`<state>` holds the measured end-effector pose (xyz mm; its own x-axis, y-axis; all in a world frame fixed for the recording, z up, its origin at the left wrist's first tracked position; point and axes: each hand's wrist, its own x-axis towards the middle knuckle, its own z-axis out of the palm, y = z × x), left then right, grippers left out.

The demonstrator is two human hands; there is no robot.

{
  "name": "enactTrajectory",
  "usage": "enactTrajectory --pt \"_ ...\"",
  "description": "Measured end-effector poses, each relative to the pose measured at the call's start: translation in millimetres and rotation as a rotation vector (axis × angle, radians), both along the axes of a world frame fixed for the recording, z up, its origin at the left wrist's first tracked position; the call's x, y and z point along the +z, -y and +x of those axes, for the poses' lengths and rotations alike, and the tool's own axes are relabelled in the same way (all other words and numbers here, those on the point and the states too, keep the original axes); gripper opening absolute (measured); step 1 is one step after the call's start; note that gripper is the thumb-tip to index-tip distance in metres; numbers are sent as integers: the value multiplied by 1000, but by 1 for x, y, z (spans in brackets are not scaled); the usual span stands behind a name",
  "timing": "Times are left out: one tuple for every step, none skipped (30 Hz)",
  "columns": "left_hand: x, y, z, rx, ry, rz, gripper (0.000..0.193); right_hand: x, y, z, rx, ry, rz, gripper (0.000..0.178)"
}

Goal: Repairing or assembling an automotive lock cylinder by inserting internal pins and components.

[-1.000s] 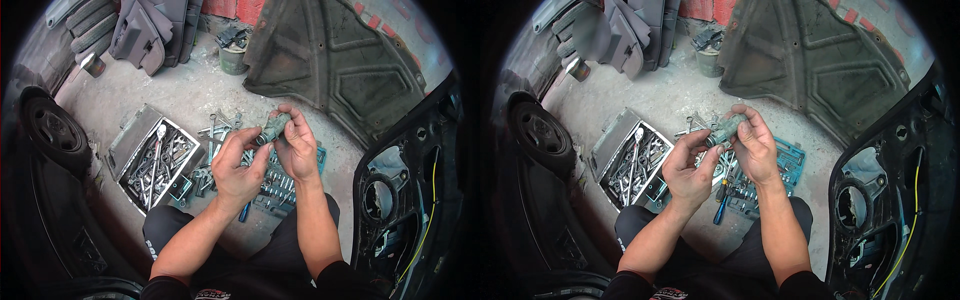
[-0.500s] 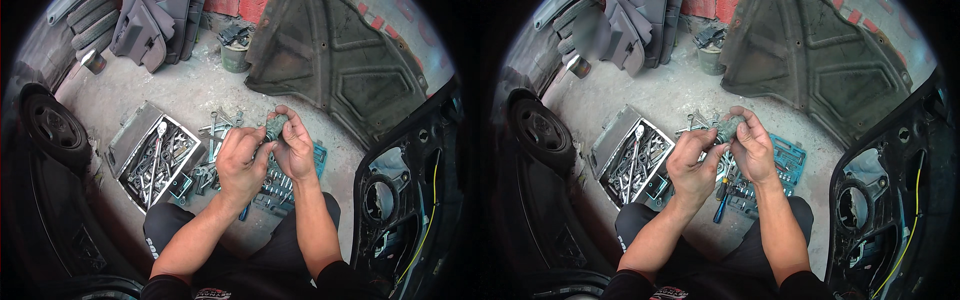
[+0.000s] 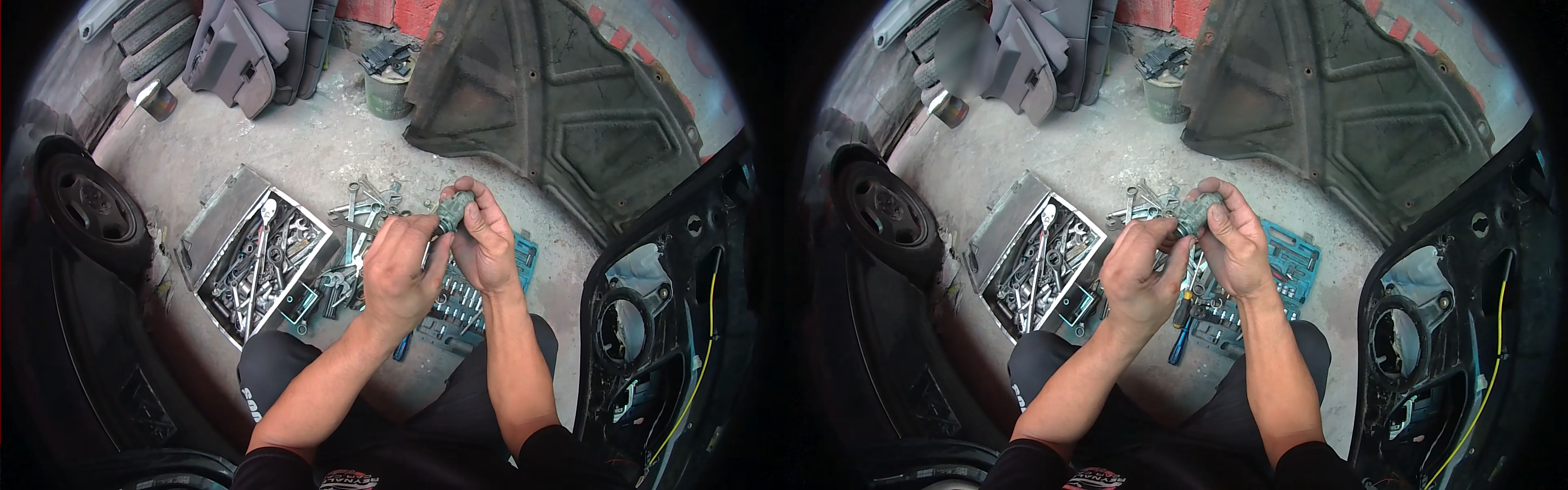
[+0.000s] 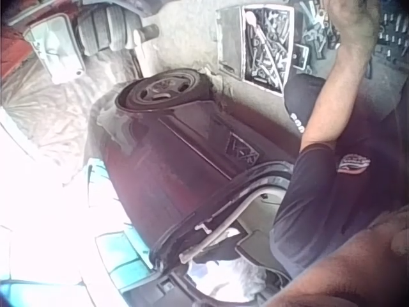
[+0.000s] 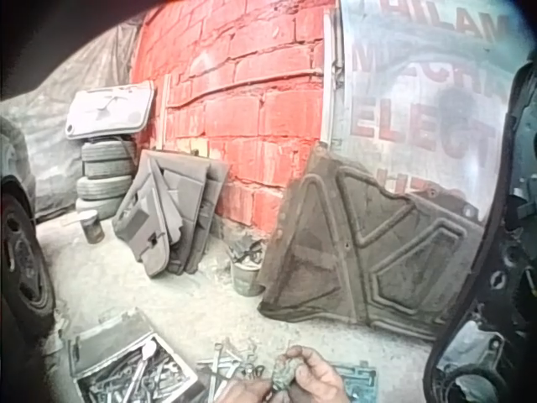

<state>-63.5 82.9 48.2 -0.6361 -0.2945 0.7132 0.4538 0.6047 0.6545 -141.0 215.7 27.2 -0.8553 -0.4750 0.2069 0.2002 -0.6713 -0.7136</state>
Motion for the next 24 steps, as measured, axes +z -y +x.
enactTrajectory --pt "0 1 -2 13 -32 -75 29 0 0 0 -3 9 14 38" --pt "-1 0 -3 26 -64 -148 29 0 0 0 -3 9 15 38" --pt "-2 -1 -3 26 -64 -147 29 1 1 1 -9 12 18 38" --pt "-3 -2 -2 2 14 -35 29 1 1 0 -16 15 22 38" --pt "-3 -3 -1 -20 91 74 30 2 2 0 -15 16 21 38" --pt "-2 -6 0 -20 92 73 30 2 2 0 -12 -3 28 38" --pt "-1 -10 0 -67 226 367 29 2 1 0 -8 -21 36 38" --pt "0 -12 1 -112 357 662 28 2 0 0 -7 -21 35 38" --pt "-2 -12 1 -110 356 661 28 2 -1 -1 -9 -36 59 39" --pt "-7 -11 0 -65 260 510 27 2 -1 -1 -12 -51 83 39" --pt "-7 -11 -1 -24 165 360 26 3 -1 0 -12 -51 84 39" --pt "-6 -8 -2 -25 165 360 26 5 0 1 -25 -32 79 38" --pt "-4 -4 -3 -8 105 166 25 5 0 2 -37 -13 74 37" --pt "-3 -2 -3 8 45 -28 25 4 0 2 -39 -12 74 37" --pt "-5 -3 -3 6 47 -28 25 3 -1 0 -41 11 70 35" --pt "-9 -6 -3 -13 84 73 26 2 -2 -1 -44 33 66 34" --pt "-10 -8 -4 -31 121 175 27 2 -1 0 -45 34 66 34" --pt "-11 -9 -4 -32 122 174 27 3 2 2 -83 66 72 34" --pt "-10 -10 -6 -22 124 196 28 4 4 4 -121 98 78 33" --pt "-10 -11 -5 -13 126 217 28 6 4 5 -123 101 78 33" --pt "-9 -12 -4 -15 129 218 28 8 5 5 -155 90 97 33" --pt "-9 -13 -3 -10 107 208 28 9 4 5 -187 80 116 33" --pt "-8 -14 -3 -8 82 199 28 8 1 3 -190 80 117 33" --pt "-7 -15 -2 -11 83 199 28 5 -4 0 -170 88 94 33"
